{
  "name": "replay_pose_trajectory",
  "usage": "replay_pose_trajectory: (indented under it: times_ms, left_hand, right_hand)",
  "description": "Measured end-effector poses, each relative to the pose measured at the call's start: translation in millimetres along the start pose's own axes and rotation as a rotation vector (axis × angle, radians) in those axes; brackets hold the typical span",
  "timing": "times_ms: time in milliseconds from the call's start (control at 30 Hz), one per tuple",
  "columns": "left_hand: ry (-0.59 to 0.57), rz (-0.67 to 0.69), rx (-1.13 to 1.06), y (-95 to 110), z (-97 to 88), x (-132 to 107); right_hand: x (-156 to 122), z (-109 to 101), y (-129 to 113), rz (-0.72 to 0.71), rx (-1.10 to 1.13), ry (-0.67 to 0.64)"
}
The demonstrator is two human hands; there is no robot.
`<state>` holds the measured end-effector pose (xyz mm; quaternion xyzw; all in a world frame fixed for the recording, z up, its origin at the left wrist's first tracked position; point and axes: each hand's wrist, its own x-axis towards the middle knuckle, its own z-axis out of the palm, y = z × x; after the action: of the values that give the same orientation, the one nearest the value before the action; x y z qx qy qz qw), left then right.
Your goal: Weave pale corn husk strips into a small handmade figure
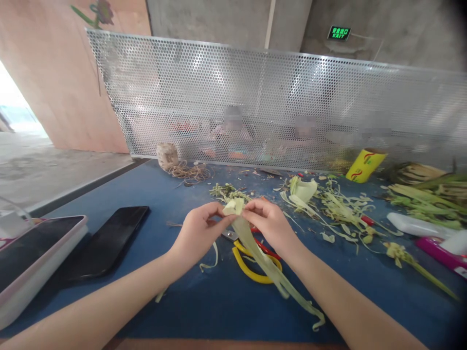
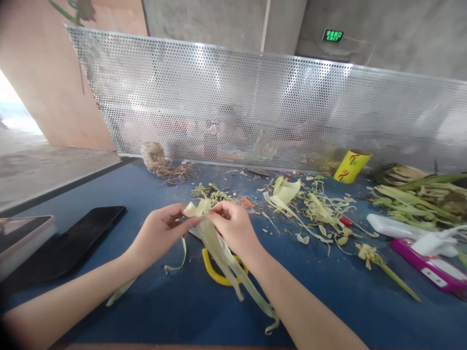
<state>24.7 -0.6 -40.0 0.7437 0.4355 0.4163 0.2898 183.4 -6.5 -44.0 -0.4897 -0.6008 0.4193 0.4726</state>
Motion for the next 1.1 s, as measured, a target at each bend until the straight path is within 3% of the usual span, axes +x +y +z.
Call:
replay_pose_trajectory:
  times_ms: [300,433,533,667,733,833,967,1067,1100]
  left_hand:
    - [0.072,0.627,0.264,1.3,-3.7,-11.0]
    - [0.063,0.768,0.279,8.1,-3.8,-16.6]
    - [0.088,0.642,0.282,12.9,-6.1,-16.0]
    - [0.160,0.231,0.269,15.2,-11.6,-9.1]
    - [0.176,0.096,0.218,15.0,-15.3,-4.1]
    - [0.191,0.008,0.140,13.6,-25.7,6.7]
    - [0.295,-0.047,0.228,9.3,-57.8,26.5]
    - [0.573,-0.070,0.143,3.3,-91.8,36.9]
    - [0.577,-0.083,0.102,1.0,-101.9,38.2]
  right_hand:
    - [9.7,-2.7,8.1,0.003,0.119,0.097]
    - [14.9,-6.5,11.2,0.019,0.166,0.124]
    - [15.1,-7.4,9.9,-0.006,0.165,0.135]
    - [14.2,-13.2,4.6,-0.104,0.269,0.188]
    - [15.6,-22.3,0.8,-0.149,0.391,0.261]
    - [18.7,-42.5,-7.5,-0.181,0.598,0.341]
    - [19.6,-74.7,-21.0,-0.242,0.782,0.303]
    - [19.4,-100.9,-26.6,-0.290,0.869,0.376]
    - [19.8,-108.5,-27.1,-0.300,0.888,0.388]
